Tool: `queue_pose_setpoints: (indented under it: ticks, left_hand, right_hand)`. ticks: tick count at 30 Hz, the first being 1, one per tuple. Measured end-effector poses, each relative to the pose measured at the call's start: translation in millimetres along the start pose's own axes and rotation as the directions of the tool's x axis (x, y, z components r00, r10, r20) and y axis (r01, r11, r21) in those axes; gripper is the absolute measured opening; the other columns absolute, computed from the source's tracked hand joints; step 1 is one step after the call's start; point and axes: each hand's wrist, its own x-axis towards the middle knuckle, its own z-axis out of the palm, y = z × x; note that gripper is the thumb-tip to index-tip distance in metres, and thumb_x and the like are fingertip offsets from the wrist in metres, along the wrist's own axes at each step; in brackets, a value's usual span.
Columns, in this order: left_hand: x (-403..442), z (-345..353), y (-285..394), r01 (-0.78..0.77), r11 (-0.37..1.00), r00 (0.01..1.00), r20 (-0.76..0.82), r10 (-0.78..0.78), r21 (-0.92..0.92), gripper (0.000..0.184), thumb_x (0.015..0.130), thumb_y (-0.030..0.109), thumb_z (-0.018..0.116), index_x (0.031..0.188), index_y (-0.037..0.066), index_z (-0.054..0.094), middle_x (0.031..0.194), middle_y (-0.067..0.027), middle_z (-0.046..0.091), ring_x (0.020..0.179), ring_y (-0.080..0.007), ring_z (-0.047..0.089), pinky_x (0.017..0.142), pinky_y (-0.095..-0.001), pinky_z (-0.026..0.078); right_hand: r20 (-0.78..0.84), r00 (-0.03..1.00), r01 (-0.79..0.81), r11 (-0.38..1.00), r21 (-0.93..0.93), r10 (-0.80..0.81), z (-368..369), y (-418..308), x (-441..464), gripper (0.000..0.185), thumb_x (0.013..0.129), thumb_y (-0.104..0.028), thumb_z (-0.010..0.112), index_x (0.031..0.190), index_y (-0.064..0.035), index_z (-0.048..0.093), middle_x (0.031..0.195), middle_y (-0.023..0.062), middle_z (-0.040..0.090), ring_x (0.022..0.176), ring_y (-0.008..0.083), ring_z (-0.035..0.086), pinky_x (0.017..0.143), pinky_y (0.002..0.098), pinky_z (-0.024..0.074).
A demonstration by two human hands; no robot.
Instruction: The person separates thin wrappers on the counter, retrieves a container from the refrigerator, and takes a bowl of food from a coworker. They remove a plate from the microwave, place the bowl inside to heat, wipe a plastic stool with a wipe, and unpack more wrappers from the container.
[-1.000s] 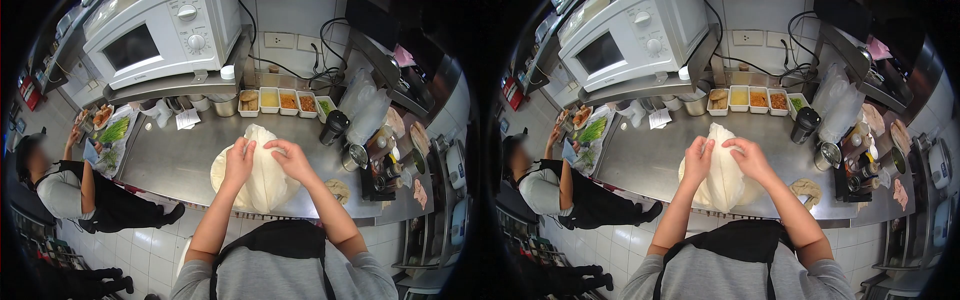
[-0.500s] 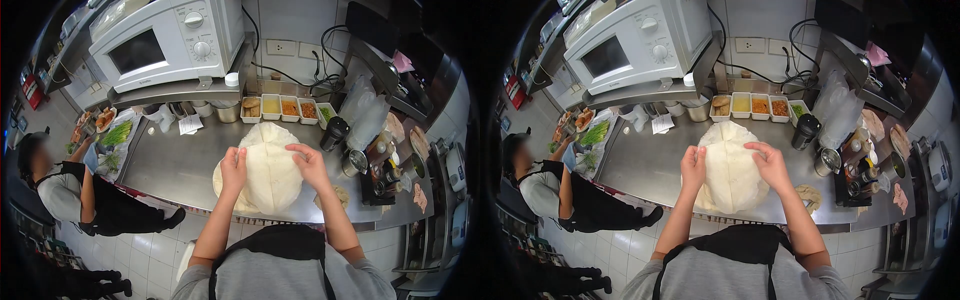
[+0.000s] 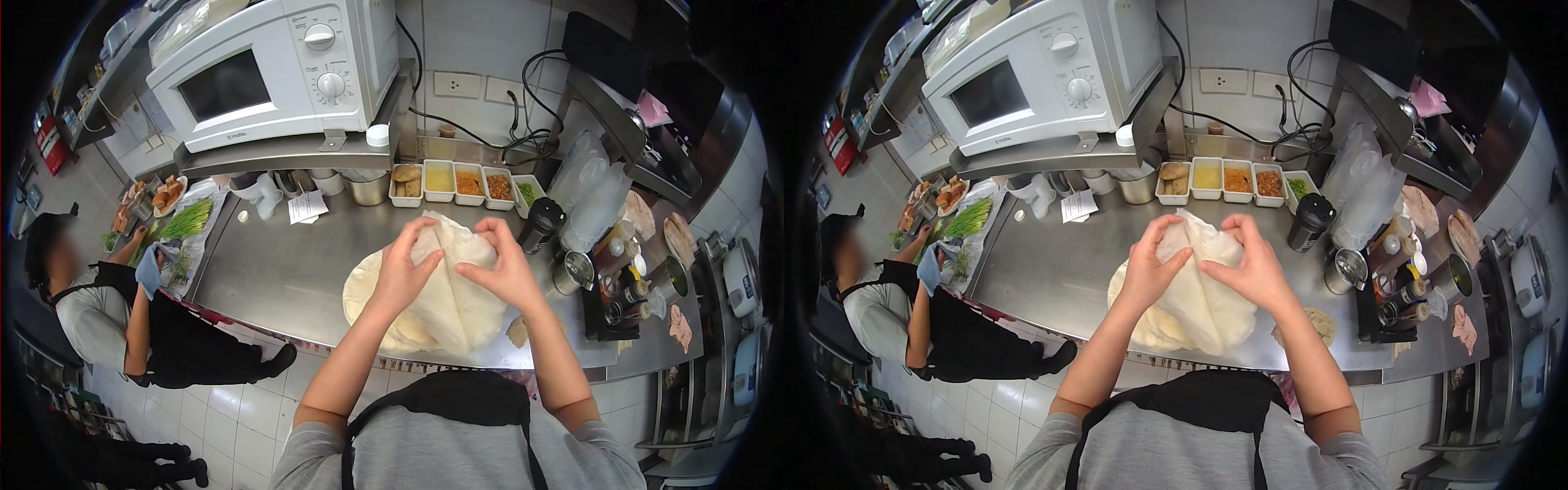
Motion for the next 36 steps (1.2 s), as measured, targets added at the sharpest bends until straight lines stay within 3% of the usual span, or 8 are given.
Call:
queue_pose_setpoints:
  ticks: [4, 7, 10, 19, 25, 28, 31, 36]
  left_hand:
    - [-2.0, 5.5, 9.0, -0.037, 0.999, 0.998, 0.045, 0.035, 0.031, 0.025, 0.077, 0.001, 0.07, 0.101, 0.004, 0.064, 0.097, -0.0135, 0.062, 0.091, -0.0252, 0.063, 0.081, -0.0324, 0.048]
    - [-2.9, 3.5, 19.1, -0.075, 0.987, 0.997, -0.002, 0.076, 0.142, 0.021, 0.077, 0.003, 0.071, 0.098, 0.005, 0.069, 0.102, -0.0145, 0.061, 0.092, -0.0275, 0.062, 0.079, -0.0325, 0.049]
    - [-2.7, 4.0, 14.4, -0.188, 0.951, 0.982, 0.033, 0.185, 0.244, 0.022, 0.077, 0.006, 0.072, 0.099, 0.005, 0.07, 0.106, -0.0152, 0.059, 0.093, -0.0288, 0.062, 0.079, -0.0346, 0.051]
    - [4.0, -3.0, 16.5, -0.274, 0.911, 0.939, 0.29, 0.185, 0.307, 0.025, 0.078, 0.002, 0.068, 0.103, 0.002, 0.067, 0.104, -0.0149, 0.06, 0.081, -0.0298, 0.065, 0.071, -0.0354, 0.054]
    - [9.2, -3.3, 14.5, -0.346, 0.892, 0.91, 0.334, 0.244, 0.292, 0.023, 0.074, -0.001, 0.068, 0.097, 0.0, 0.066, 0.095, -0.0124, 0.062, 0.076, -0.0293, 0.064, 0.067, -0.0358, 0.054]
    - [5.3, 5.3, -1.0, -0.37, 0.894, 0.923, 0.208, 0.323, 0.253, 0.021, 0.072, 0.0, 0.07, 0.092, 0.0, 0.065, 0.092, -0.0118, 0.063, 0.074, -0.0276, 0.065, 0.065, -0.0339, 0.054]
    - [2.5, 11.2, -5.3, -0.279, 0.94, 0.954, -0.057, 0.295, 0.196, 0.016, 0.07, 0.001, 0.072, 0.084, 0.0, 0.065, 0.088, -0.0117, 0.065, 0.073, -0.0241, 0.066, 0.066, -0.0313, 0.053]
    - [0.8, 22.3, 8.2, -0.163, 0.981, 0.971, -0.161, 0.179, 0.106, 0.014, 0.073, 0.005, 0.074, 0.078, -0.002, 0.063, 0.079, -0.011, 0.066, 0.072, -0.0196, 0.065, 0.069, -0.0279, 0.05]
  right_hand:
    - [0.191, 0.955, -0.235, 0.972, 0.023, 0.227, 6.3, 20.3, 4.7, 0.031, 0.075, -0.014, 0.074, 0.099, 0.0017, 0.064, 0.089, 0.0125, 0.068, 0.079, 0.018, 0.066, 0.072, 0.0311, 0.051]
    - [0.257, 0.905, -0.413, 0.842, 0.348, 0.338, 8.6, 23.9, 0.8, 0.025, 0.079, -0.012, 0.071, 0.1, 0.001, 0.065, 0.086, 0.0072, 0.069, 0.072, 0.0128, 0.065, 0.066, 0.0285, 0.0519]
    - [0.301, 0.893, -0.442, 0.78, 0.443, 0.335, 6.5, 15.3, -0.9, 0.018, 0.082, -0.007, 0.069, 0.099, -0.0008, 0.065, 0.086, 0.0019, 0.068, 0.072, 0.0064, 0.062, 0.063, 0.0235, 0.0503]
    - [0.312, 0.91, -0.329, 0.935, 0.136, 0.275, 1.5, 8.6, 1.3, 0.018, 0.082, -0.01, 0.062, 0.093, 0.0035, 0.064, 0.079, 0.0067, 0.068, 0.069, 0.0096, 0.061, 0.063, 0.0285, 0.0489]
    - [0.302, 0.918, -0.29, 0.955, 0.067, 0.258, -2.6, 4.6, -1.7, 0.021, 0.08, -0.008, 0.061, 0.096, 0.0035, 0.064, 0.079, 0.008, 0.068, 0.072, 0.0111, 0.062, 0.067, 0.0299, 0.0492]
    - [0.326, 0.914, -0.278, 0.958, 0.074, 0.24, -0.1, 8.3, -4.2, 0.015, 0.083, -0.007, 0.064, 0.095, 0.0027, 0.064, 0.08, 0.0009, 0.065, 0.072, 0.0059, 0.057, 0.064, 0.0251, 0.0482]
    - [0.339, 0.882, -0.417, 0.877, 0.239, 0.327, -1.3, 6.9, -6.3, 0.018, 0.083, -0.007, 0.064, 0.099, 0.0022, 0.064, 0.083, 0.0015, 0.066, 0.074, 0.0064, 0.058, 0.066, 0.0251, 0.0489]
    - [0.293, 0.916, -0.362, 0.877, 0.316, 0.273, 3.8, 10.2, -8.0, 0.021, 0.084, -0.008, 0.06, 0.101, 0.0031, 0.062, 0.086, 0.0055, 0.067, 0.075, 0.0096, 0.062, 0.067, 0.027, 0.0499]
